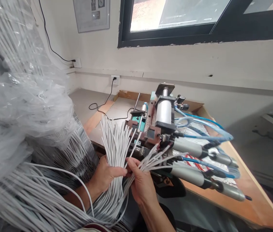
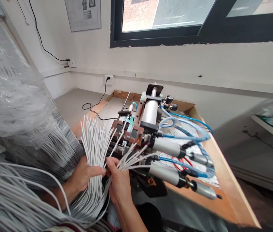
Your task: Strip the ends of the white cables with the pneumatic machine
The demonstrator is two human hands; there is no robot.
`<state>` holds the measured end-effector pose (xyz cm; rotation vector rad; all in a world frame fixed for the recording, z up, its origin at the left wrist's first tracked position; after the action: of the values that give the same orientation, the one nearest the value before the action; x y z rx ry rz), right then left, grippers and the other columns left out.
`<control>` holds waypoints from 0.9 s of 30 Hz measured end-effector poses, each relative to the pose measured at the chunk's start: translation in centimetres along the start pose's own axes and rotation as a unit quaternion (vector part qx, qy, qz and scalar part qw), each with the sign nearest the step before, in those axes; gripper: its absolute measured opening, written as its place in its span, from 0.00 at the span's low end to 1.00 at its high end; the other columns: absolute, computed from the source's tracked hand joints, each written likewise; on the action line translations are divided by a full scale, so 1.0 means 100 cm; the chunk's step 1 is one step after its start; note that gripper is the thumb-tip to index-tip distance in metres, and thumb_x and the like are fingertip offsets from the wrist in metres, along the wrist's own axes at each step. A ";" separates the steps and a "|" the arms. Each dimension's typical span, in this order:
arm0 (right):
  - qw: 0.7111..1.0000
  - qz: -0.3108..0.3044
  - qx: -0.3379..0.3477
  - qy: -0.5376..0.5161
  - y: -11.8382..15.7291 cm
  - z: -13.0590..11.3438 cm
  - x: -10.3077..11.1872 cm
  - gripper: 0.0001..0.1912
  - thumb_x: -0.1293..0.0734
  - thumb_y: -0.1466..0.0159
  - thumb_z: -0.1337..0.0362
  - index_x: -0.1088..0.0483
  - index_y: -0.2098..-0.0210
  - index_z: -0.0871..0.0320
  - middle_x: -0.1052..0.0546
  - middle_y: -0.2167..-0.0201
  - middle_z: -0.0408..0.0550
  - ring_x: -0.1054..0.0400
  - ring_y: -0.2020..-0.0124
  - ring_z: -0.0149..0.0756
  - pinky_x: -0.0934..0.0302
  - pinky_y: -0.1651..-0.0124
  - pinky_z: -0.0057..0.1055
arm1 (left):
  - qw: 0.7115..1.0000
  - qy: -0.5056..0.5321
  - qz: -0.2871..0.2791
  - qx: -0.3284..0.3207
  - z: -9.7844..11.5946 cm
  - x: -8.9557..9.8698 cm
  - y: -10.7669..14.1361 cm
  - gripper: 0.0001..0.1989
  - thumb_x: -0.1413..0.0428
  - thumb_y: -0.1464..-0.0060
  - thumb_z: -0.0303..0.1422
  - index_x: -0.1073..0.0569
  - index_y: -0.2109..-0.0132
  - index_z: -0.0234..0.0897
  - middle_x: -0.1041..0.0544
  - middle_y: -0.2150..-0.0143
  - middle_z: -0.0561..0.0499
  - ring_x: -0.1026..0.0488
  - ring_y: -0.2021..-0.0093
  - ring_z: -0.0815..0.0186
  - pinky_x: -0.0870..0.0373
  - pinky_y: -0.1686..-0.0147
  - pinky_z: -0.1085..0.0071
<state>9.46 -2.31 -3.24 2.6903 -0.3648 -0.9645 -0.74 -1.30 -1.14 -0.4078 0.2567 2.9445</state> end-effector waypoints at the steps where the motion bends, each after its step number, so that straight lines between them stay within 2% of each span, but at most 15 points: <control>1: 0.999 0.021 0.023 0.014 0.002 0.001 0.002 0.14 0.26 0.58 0.58 0.28 0.78 0.61 0.34 0.85 0.39 0.45 0.82 0.26 0.50 0.79 0.25 | 1.000 0.004 -0.002 0.003 -0.002 0.001 0.000 0.08 0.42 0.67 0.22 0.26 0.73 0.31 0.26 0.78 0.52 0.31 0.75 0.65 0.34 0.73 0.70; 3: 0.998 0.044 0.044 0.031 0.006 0.002 0.007 0.13 0.26 0.57 0.58 0.28 0.78 0.61 0.33 0.84 0.40 0.45 0.82 0.26 0.52 0.79 0.25 | 1.000 0.015 0.008 0.009 -0.005 0.003 0.001 0.07 0.42 0.67 0.22 0.27 0.74 0.32 0.27 0.79 0.53 0.32 0.77 0.67 0.35 0.74 0.71; 8: 0.998 0.042 0.021 0.032 0.007 0.004 0.013 0.11 0.26 0.57 0.60 0.27 0.79 0.62 0.33 0.85 0.40 0.45 0.83 0.25 0.53 0.79 0.25 | 0.997 0.039 0.061 0.040 -0.009 0.007 0.002 0.09 0.41 0.69 0.22 0.27 0.74 0.32 0.26 0.78 0.54 0.30 0.76 0.66 0.31 0.73 0.69; 14: 0.999 0.047 -0.011 0.016 0.000 0.000 0.012 0.12 0.27 0.57 0.60 0.27 0.78 0.63 0.33 0.86 0.40 0.45 0.84 0.25 0.52 0.80 0.24 | 0.995 0.054 0.068 0.047 -0.006 0.005 0.002 0.12 0.40 0.69 0.22 0.26 0.69 0.31 0.25 0.78 0.53 0.30 0.77 0.66 0.30 0.74 0.67; 16: 0.999 0.026 -0.044 0.007 -0.001 0.000 0.011 0.13 0.27 0.56 0.59 0.28 0.77 0.62 0.34 0.85 0.39 0.45 0.84 0.25 0.52 0.79 0.24 | 0.996 0.053 0.067 0.040 -0.006 0.004 0.003 0.14 0.41 0.69 0.21 0.26 0.68 0.31 0.25 0.76 0.53 0.30 0.77 0.66 0.31 0.75 0.68; 19: 0.996 -0.043 -0.080 0.019 0.000 0.002 0.008 0.13 0.27 0.55 0.58 0.28 0.77 0.62 0.35 0.86 0.39 0.45 0.84 0.25 0.52 0.79 0.24 | 0.997 0.049 0.047 0.025 -0.005 0.003 0.003 0.12 0.41 0.69 0.21 0.25 0.69 0.31 0.24 0.76 0.52 0.30 0.76 0.66 0.32 0.75 0.69; 20: 0.996 -0.052 -0.069 0.031 0.002 0.002 0.007 0.13 0.27 0.56 0.58 0.29 0.78 0.62 0.35 0.86 0.39 0.45 0.83 0.25 0.53 0.79 0.24 | 0.998 0.048 0.032 0.023 -0.005 0.003 0.003 0.12 0.42 0.68 0.21 0.25 0.70 0.31 0.24 0.76 0.52 0.30 0.76 0.65 0.32 0.75 0.69; 22: 0.998 -0.030 -0.018 0.053 0.004 0.003 0.007 0.14 0.26 0.56 0.58 0.28 0.77 0.62 0.34 0.87 0.39 0.45 0.83 0.25 0.52 0.79 0.24 | 0.998 0.052 0.011 0.016 -0.007 0.004 0.003 0.12 0.42 0.67 0.21 0.25 0.68 0.30 0.24 0.76 0.50 0.29 0.75 0.63 0.32 0.73 0.67; 25: 0.997 0.025 0.030 0.064 0.008 0.005 0.010 0.14 0.27 0.54 0.57 0.27 0.73 0.61 0.31 0.84 0.41 0.43 0.82 0.27 0.49 0.78 0.25 | 0.998 0.057 0.031 0.013 -0.009 0.009 0.002 0.11 0.42 0.67 0.21 0.25 0.70 0.31 0.24 0.76 0.51 0.28 0.74 0.63 0.32 0.72 0.68; 27: 0.997 0.032 0.037 0.066 0.009 0.006 0.012 0.14 0.28 0.52 0.57 0.27 0.70 0.61 0.28 0.81 0.43 0.40 0.80 0.28 0.48 0.77 0.26 | 0.997 0.055 0.052 0.030 -0.009 0.011 0.001 0.07 0.41 0.67 0.22 0.25 0.73 0.31 0.24 0.78 0.51 0.28 0.75 0.64 0.32 0.73 0.69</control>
<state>9.85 -3.60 -4.18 2.7721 -0.4642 -0.7652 -1.60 -1.47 -2.33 -0.5640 0.3901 3.0107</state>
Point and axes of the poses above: each hand's wrist, its own y-axis away from the middle knuckle, its own x-axis out of the back of the hand, z = x × y, the point moved 1 cm from there along -y, towards the middle knuckle
